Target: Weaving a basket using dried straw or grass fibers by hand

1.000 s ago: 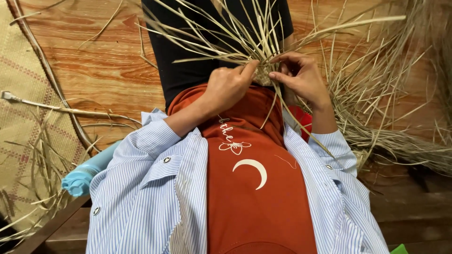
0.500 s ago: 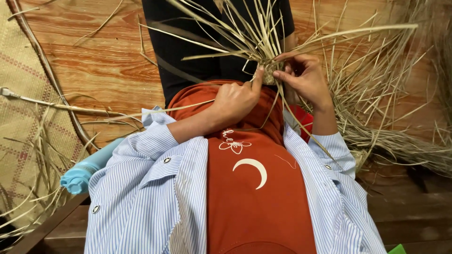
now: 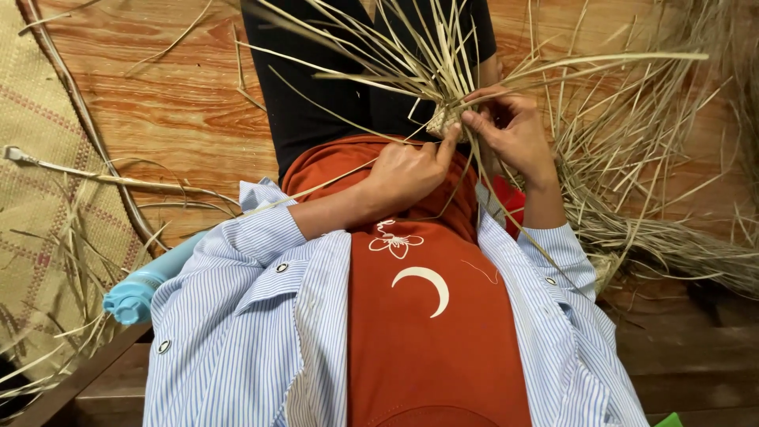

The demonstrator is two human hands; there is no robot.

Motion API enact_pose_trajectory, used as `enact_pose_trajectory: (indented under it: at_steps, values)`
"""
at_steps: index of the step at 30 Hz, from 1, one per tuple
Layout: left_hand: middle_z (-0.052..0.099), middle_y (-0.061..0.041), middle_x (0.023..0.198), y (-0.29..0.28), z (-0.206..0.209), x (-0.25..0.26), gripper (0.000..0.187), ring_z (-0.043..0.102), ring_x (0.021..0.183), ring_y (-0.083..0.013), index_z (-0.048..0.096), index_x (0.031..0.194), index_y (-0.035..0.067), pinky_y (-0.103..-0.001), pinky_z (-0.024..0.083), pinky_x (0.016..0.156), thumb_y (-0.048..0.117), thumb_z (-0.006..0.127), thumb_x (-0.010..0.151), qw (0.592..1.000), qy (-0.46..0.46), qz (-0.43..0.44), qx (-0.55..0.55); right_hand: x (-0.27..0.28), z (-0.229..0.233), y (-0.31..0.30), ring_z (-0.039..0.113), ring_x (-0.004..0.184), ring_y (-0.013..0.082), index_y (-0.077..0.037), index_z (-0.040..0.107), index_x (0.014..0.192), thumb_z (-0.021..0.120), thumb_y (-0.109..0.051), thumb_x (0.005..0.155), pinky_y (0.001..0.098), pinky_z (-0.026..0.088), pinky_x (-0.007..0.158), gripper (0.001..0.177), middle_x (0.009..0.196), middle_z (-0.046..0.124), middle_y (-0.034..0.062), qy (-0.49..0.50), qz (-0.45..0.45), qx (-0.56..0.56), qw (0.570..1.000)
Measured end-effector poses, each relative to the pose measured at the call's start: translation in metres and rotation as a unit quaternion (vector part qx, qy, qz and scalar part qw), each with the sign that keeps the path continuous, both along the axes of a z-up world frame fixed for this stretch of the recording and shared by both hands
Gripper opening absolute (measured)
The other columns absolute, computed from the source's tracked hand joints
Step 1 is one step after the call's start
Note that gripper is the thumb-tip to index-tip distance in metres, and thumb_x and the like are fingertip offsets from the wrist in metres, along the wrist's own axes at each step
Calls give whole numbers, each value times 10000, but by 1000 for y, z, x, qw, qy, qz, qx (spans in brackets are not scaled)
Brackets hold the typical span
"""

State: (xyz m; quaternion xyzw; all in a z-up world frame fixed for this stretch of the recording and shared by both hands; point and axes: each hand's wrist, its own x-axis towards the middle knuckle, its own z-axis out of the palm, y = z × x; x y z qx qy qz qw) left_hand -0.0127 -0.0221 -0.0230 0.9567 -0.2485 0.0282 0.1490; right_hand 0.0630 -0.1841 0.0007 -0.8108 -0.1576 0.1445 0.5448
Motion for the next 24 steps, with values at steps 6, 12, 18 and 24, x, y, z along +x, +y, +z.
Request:
enact_pose_trajectory:
  at_steps: [6,12,18,24]
  values:
    - [542,-12,677,13,33,9,398,594,451,-232,482,1103,70,-382,466,398,110,435,710,994,-96,-18,-49,-4,-6,0,433,534,43,-60,617,914,734,-52,709,134,384,500,236,598,445,15,4,-24,2,1000]
    - [460,35,616,23,24,26,430,530,371,-134,466,1115,95,-270,450,382,74,443,686,970,-232,73,26,-6,-1,4,442,542,25,-80,611,938,736,-64,696,112,389,499,272,611,451,-5,17,-44,-1,999]
    - [447,4,741,22,21,24,248,543,570,-165,496,1037,120,-250,446,437,141,463,792,975,-203,72,-61,-12,7,13,446,538,36,-74,604,949,741,-52,686,132,398,501,297,615,450,2,-4,-58,-8,998]
    - [493,-36,761,27,24,22,421,563,500,-249,421,1184,113,-362,478,439,198,525,786,989,-51,65,-122,-16,0,15,462,510,67,-64,605,902,745,-29,659,163,403,472,283,592,475,29,-26,-65,-41,997]
